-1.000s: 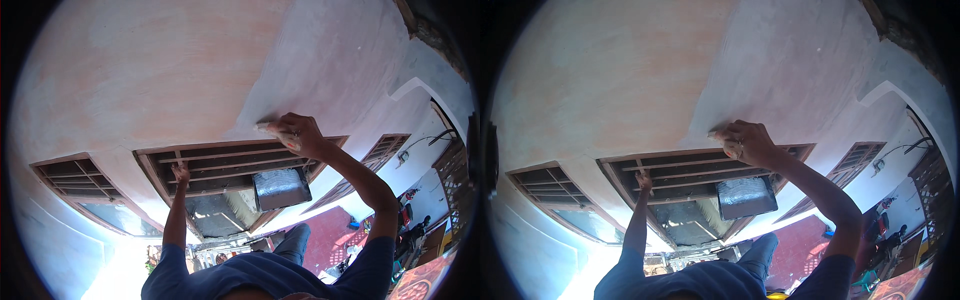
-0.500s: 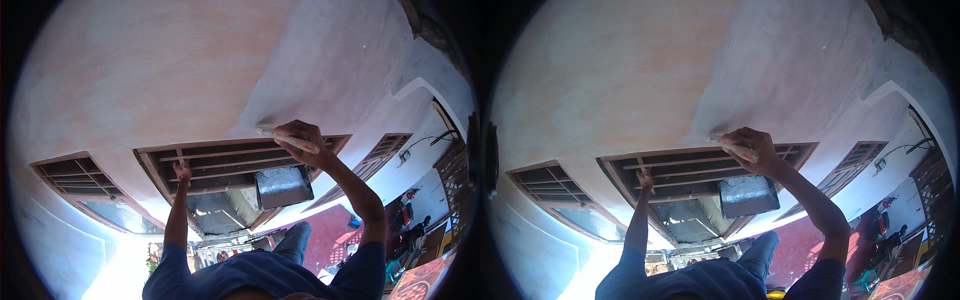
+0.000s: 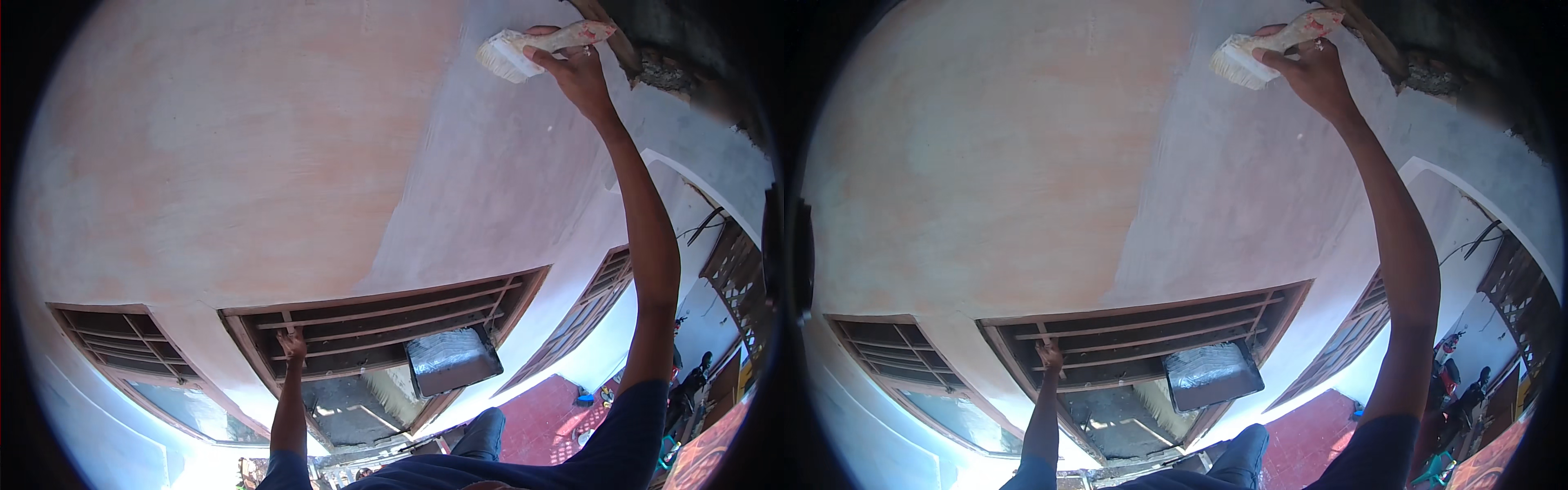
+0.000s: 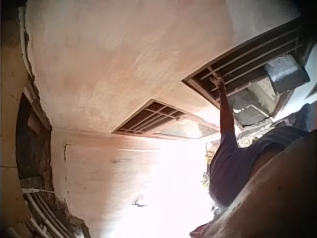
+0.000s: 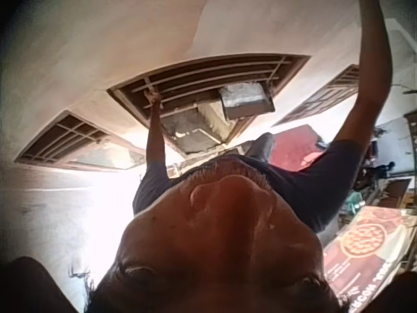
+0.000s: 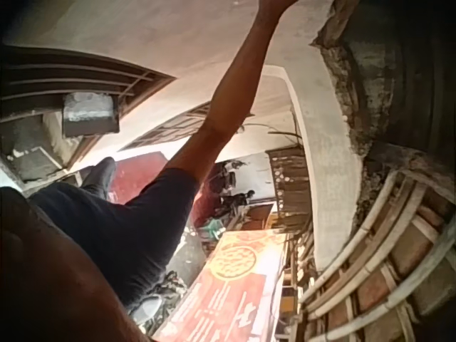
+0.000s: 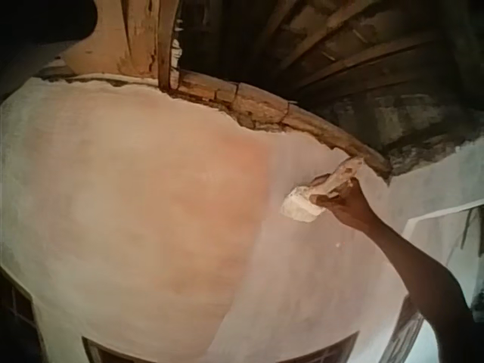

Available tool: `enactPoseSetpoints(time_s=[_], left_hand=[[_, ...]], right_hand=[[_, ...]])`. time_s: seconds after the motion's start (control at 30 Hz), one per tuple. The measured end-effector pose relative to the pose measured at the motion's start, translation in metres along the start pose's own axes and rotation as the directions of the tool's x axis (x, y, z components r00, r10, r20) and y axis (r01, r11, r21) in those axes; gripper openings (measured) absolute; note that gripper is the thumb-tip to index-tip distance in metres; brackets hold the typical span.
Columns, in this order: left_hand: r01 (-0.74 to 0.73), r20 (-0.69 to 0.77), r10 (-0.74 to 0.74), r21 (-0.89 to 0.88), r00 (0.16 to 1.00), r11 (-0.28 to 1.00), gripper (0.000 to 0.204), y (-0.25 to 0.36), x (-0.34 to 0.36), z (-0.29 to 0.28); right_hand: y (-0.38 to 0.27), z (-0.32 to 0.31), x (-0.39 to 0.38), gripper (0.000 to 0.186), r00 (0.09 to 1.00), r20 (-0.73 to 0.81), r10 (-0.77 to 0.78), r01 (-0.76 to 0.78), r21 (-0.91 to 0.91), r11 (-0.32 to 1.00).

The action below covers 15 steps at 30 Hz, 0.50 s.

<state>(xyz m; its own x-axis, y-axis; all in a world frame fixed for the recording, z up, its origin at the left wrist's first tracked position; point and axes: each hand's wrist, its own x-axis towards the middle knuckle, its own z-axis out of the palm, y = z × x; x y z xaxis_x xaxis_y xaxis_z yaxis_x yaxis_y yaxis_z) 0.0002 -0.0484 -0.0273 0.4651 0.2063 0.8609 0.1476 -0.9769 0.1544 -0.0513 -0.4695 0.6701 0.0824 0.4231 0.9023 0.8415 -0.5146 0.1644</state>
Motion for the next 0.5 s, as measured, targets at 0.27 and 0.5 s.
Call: enactPoseSetpoints(time_s=[0.27, 0.5], left_hand=[[0.059, 0.015, -0.058, -0.061, 0.998, 0.996, 0.021, 0.019, 0.012, -0.005], [0.005, -0.012, -0.006, -0.069, 1.000, 0.998, 0.024, 0.004, 0.003, -0.008]], right_hand=[[0.039, -0.034, 0.098, 0.020, 0.640, -0.314, -0.701, 0.531, -0.479, 0.699], [0.003, 0.026, 0.014, 0.016, 0.880, -0.225, -0.419, 0.341, -0.318, 0.885]])
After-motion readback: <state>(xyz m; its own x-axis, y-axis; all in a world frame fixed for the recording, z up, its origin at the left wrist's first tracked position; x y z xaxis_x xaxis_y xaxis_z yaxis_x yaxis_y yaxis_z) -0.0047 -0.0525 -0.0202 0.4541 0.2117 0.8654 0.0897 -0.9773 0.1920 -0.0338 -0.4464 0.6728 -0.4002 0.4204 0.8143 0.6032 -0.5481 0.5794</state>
